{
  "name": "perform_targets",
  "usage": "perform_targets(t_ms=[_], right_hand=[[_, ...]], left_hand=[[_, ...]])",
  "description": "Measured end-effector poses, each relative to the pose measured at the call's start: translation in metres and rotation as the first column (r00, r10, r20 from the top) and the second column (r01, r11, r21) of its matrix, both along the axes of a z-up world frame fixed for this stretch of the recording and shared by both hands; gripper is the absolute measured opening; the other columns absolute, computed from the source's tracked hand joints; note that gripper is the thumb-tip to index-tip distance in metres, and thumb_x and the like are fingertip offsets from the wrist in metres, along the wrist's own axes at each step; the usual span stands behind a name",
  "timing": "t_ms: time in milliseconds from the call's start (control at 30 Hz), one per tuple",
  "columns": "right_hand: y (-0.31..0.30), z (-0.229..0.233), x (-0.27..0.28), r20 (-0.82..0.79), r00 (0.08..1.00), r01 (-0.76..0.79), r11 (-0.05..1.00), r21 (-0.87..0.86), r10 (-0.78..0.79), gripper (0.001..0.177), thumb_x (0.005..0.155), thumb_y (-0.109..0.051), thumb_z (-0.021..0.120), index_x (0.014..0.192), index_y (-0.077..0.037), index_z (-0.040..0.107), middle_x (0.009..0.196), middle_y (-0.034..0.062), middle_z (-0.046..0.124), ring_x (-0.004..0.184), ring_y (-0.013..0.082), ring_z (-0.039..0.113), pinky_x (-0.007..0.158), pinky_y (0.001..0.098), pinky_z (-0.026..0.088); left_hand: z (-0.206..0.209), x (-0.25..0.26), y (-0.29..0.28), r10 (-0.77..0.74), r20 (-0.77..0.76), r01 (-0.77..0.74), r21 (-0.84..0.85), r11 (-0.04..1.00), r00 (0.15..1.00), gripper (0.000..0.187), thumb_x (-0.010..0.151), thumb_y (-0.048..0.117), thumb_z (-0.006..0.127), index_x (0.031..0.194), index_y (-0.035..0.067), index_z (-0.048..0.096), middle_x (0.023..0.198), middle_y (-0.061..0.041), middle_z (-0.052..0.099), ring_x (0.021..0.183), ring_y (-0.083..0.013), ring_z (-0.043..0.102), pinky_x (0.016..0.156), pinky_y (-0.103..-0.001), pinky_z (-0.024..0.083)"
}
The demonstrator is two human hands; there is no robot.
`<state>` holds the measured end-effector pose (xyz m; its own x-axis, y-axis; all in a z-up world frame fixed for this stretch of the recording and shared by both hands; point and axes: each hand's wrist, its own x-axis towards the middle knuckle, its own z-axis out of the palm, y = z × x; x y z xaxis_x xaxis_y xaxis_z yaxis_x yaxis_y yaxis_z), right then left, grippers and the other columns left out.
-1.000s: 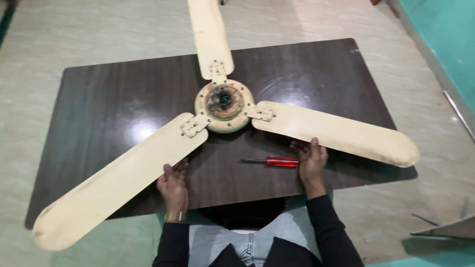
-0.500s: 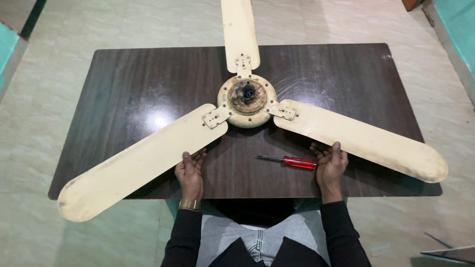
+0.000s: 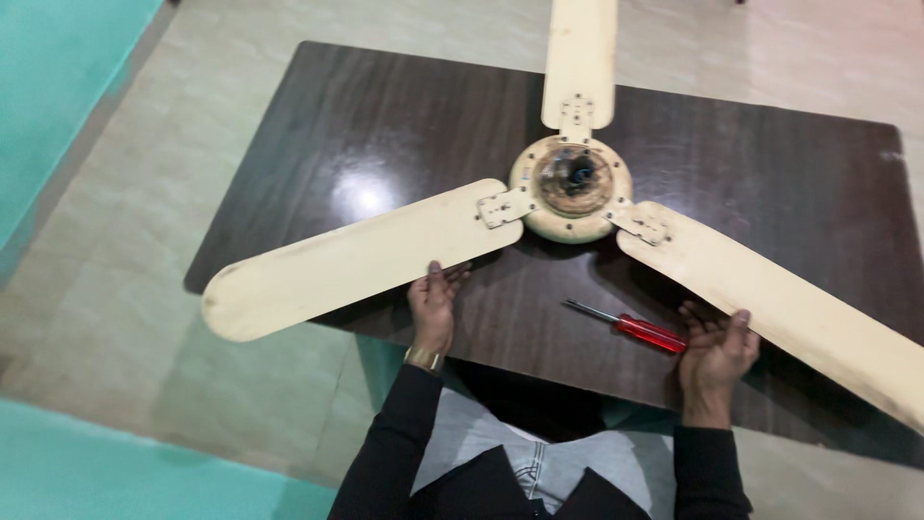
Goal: The person attaches three fan blades to the central motor housing on a table using a red screwdriver. They align each blade, insert screws, and tighten them to secure the blades in place.
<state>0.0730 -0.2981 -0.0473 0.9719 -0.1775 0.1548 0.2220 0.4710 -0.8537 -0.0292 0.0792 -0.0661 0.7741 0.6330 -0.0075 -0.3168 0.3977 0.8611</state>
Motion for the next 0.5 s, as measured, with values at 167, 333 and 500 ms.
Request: perform_targets(t_ms=[167, 333, 500], right_hand=[[0.0, 0.0, -0.002, -0.003, 1.0, -0.02, 1.0, -0.006, 0.02, 0.036, 0.122, -0.029, 0.049, 0.138, 0.003, 0.049, 0.121, 0.0195, 0.067, 0.104, 0.0337, 0.072, 0.096, 0.0474, 0.063], [-0.007, -0.015, 0.001, 0.031, 0.999, -0.015, 0.998, -0.057, 0.017, 0.034, 0.124, -0.028, 0.045, 0.126, 0.006, 0.049, 0.112, 0.0233, 0.067, 0.1, 0.0353, 0.073, 0.094, 0.0482, 0.064], [-0.017, -0.028, 0.004, 0.072, 0.997, -0.036, 0.999, -0.037, 0.039, 0.036, 0.124, -0.026, 0.04, 0.117, 0.009, 0.047, 0.107, 0.0236, 0.064, 0.1, 0.0369, 0.073, 0.097, 0.05, 0.066]], left_hand=[[-0.007, 0.005, 0.002, 0.009, 0.016, -0.009, -0.021, 1.0, 1.0, 0.048, 0.107, 0.037, 0.052, 0.118, -0.008, 0.065, 0.108, -0.017, 0.075, 0.099, -0.0245, 0.075, 0.091, -0.038, 0.061], [-0.014, 0.004, 0.003, 0.002, 0.002, -0.002, 0.014, 1.0, 1.0, 0.051, 0.109, 0.039, 0.051, 0.115, -0.008, 0.068, 0.107, -0.018, 0.076, 0.101, -0.0243, 0.075, 0.093, -0.037, 0.061], [-0.009, 0.004, 0.001, 0.001, 0.006, -0.001, 0.005, 1.0, 1.0, 0.052, 0.109, 0.04, 0.051, 0.116, -0.008, 0.068, 0.108, -0.017, 0.076, 0.102, -0.0234, 0.075, 0.092, -0.036, 0.06]])
